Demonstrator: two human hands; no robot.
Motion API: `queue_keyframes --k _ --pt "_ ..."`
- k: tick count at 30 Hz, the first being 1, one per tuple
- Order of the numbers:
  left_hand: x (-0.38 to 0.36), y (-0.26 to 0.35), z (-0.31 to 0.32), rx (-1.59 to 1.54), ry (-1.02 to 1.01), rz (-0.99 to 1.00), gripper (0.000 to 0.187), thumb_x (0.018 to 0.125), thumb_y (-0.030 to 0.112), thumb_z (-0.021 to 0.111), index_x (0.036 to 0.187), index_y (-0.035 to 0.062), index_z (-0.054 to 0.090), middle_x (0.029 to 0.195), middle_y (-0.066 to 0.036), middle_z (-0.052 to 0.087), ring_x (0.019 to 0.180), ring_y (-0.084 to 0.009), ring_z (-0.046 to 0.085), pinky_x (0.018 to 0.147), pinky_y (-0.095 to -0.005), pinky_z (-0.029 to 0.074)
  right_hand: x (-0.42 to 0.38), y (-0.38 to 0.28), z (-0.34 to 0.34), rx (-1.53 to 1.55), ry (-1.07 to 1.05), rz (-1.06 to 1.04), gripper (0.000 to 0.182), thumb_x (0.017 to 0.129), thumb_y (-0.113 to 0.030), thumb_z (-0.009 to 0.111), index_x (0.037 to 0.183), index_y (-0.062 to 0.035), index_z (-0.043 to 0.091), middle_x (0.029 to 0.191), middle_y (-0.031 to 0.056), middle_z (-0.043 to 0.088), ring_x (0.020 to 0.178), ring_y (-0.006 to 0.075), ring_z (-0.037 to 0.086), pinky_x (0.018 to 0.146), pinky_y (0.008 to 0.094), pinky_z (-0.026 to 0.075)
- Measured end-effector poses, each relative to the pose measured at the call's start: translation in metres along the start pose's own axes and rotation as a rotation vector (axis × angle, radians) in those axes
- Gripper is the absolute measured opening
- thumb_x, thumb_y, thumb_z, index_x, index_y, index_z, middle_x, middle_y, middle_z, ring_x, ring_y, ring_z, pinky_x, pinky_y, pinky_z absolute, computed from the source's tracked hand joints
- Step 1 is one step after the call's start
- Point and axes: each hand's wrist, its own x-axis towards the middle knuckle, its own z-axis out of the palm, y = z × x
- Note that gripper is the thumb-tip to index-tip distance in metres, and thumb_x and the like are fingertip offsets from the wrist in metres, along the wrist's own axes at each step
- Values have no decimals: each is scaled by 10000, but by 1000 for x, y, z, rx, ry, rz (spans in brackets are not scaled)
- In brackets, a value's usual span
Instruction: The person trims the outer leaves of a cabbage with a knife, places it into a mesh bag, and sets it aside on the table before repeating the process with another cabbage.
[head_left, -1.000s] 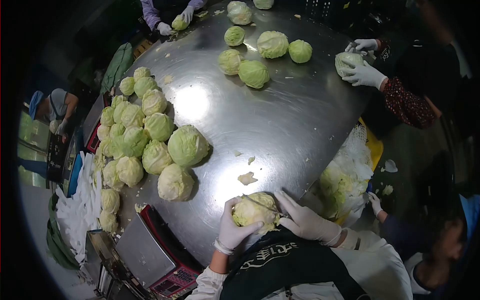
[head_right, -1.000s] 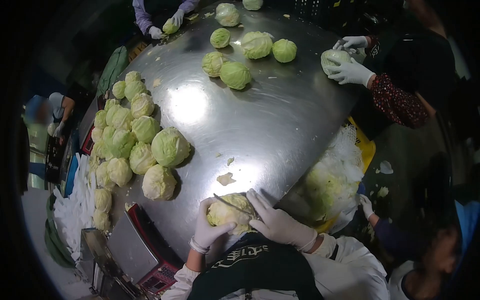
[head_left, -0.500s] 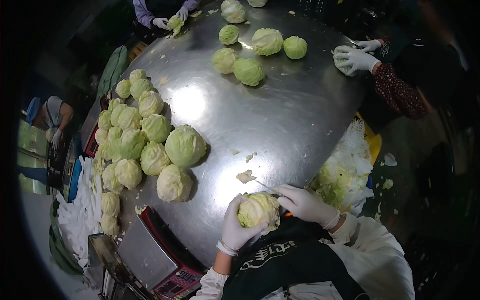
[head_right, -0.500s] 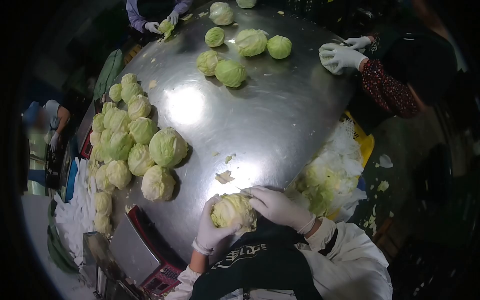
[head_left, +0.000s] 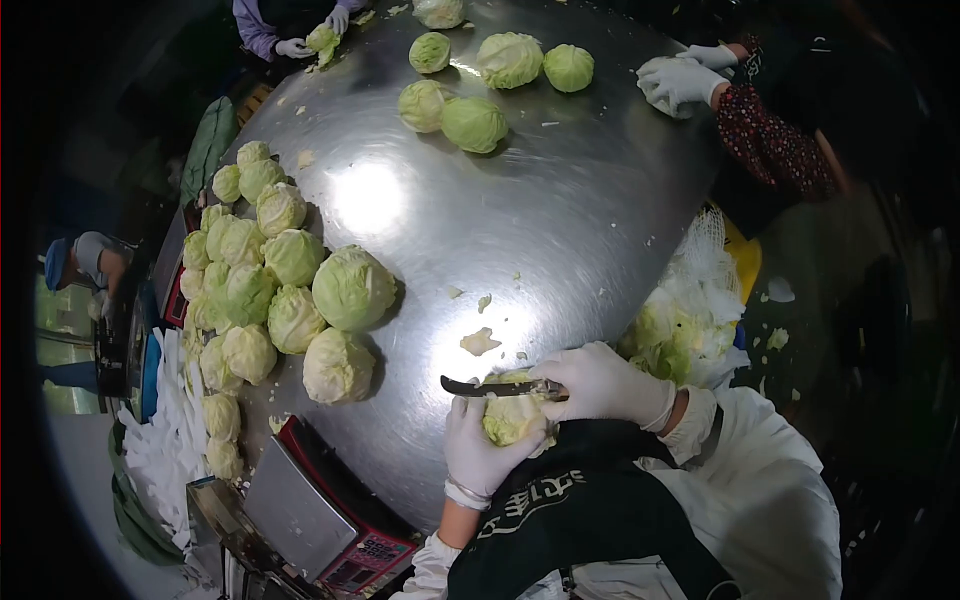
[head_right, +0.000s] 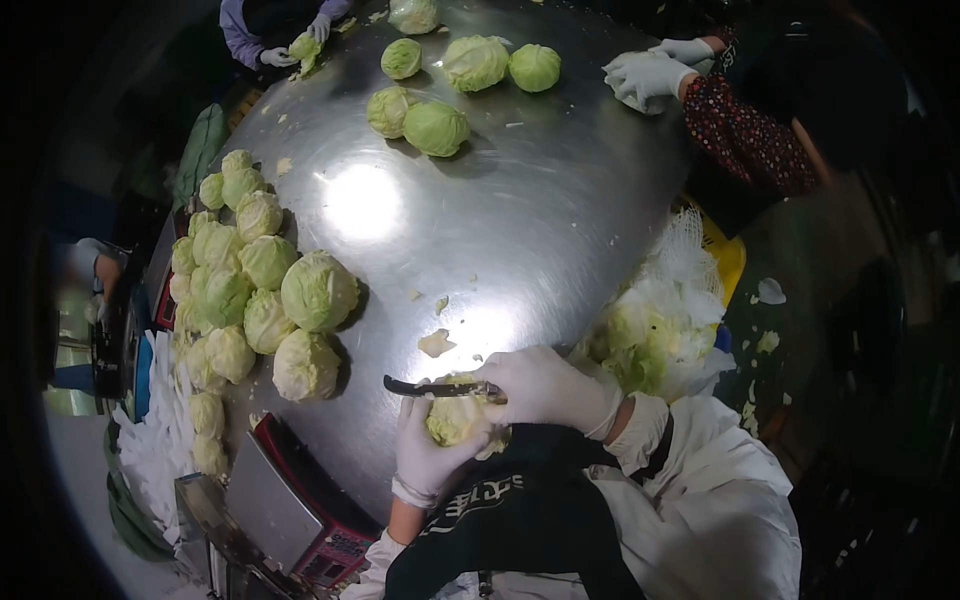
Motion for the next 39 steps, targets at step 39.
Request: queue_keyframes --k 39 --pt "-54 -61 -33 -24 29 -54 974 603 287 982 1410 3 516 1374 -206 458 1304 -364 468 1147 -459 384 14 83 13 135 -64 510 265 839 -230 679 998 -26 733 832 189 704 772 363 691 728 443 554"
